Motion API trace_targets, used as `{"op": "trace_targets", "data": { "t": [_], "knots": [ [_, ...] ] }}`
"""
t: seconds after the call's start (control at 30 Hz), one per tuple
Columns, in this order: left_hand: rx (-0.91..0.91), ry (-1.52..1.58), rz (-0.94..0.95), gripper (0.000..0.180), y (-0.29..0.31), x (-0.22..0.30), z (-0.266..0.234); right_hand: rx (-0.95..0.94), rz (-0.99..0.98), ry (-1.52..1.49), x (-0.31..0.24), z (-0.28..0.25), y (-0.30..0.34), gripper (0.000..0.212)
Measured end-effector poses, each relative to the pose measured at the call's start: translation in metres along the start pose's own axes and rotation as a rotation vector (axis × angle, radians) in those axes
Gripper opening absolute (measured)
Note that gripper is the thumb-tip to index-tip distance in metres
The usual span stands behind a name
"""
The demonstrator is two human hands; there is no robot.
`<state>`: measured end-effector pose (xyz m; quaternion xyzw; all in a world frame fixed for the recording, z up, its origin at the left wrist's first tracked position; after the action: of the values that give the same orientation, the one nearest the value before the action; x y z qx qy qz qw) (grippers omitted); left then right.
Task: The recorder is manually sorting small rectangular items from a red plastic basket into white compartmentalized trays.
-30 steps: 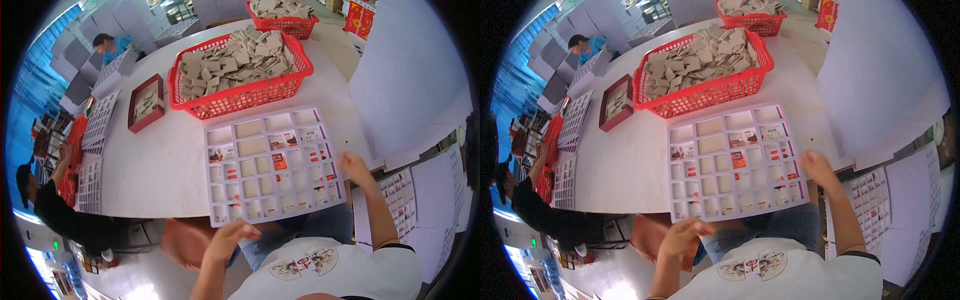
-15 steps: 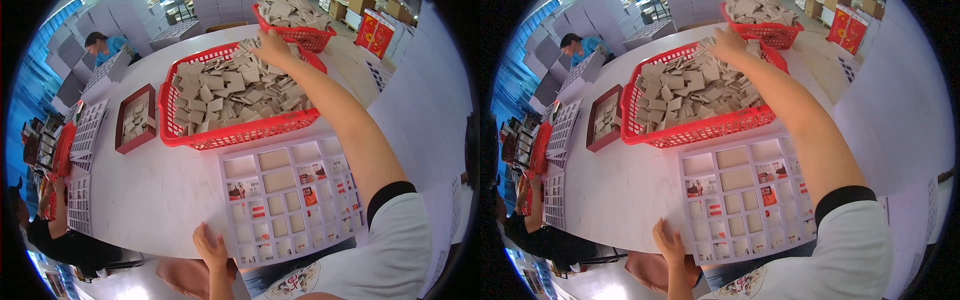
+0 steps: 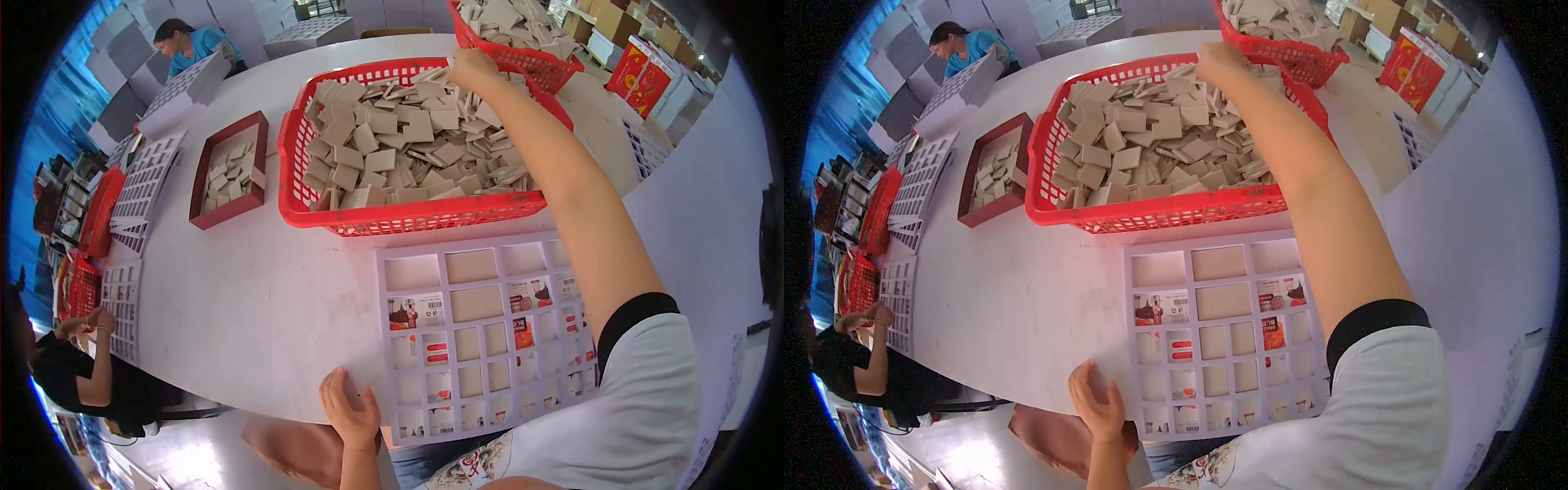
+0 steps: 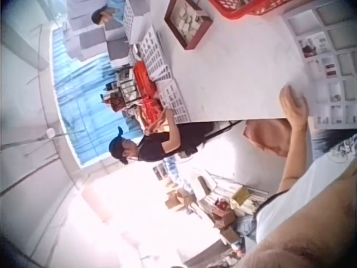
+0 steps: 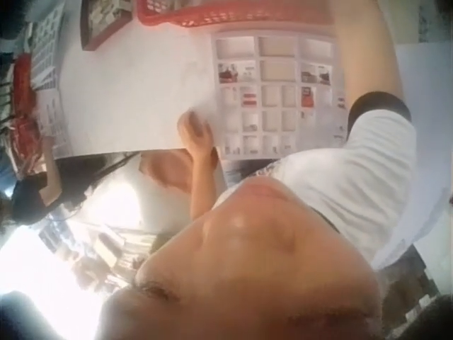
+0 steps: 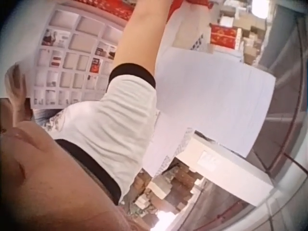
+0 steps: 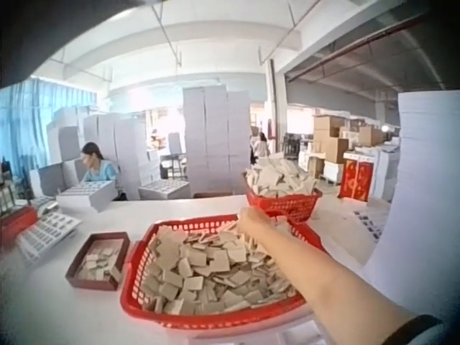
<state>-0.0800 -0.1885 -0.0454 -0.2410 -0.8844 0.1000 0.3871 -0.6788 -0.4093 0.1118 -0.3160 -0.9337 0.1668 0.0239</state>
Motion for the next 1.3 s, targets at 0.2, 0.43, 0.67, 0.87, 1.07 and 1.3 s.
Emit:
{"op": "trace_targets", "data": {
  "t": [0.2, 0.43, 0.67, 0.87, 1.07, 1.3],
  "knots": [
    [0.045, 0.043, 0.012, 0.048, 0.000, 0.000, -0.002, 0.276, -0.120, 0.115, -0.028, -0.045, 0.045, 0.033],
    [0.067, 0.043, 0.050, 0.046, 0.010, 0.002, -0.008, 0.170, -0.278, 0.166, -0.042, -0.045, 0.062, 0.029],
    [0.051, 0.020, 0.060, 0.041, 0.010, -0.001, 0.001, 0.509, -0.145, -0.498, 0.018, -0.147, 0.073, 0.044],
    [-0.077, 0.037, 0.133, 0.044, -0.004, 0.011, 0.003, -0.155, -0.303, -1.513, -0.055, -0.162, 0.295, 0.046],
    [-0.279, 0.064, 0.244, 0.045, 0.015, 0.030, 0.024, -0.655, 0.342, -1.805, -0.019, 0.001, 0.455, 0.045],
    [-0.165, 0.162, 0.132, 0.031, 0.015, 0.090, 0.017, -0.456, 0.216, -1.356, -0.006, 0.036, 0.472, 0.043]
  ]
}}
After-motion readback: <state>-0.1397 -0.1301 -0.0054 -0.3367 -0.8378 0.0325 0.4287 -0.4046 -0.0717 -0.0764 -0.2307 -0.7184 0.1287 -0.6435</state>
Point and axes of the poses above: each hand's wrist, its own y-axis away from the middle knuckle, its own z-axis out of the palm, x = y × z, the point moved 10 cm from there along -y, towards the middle knuckle, and after that the axes turned 1 degree about -z, right-handed, at the moved point
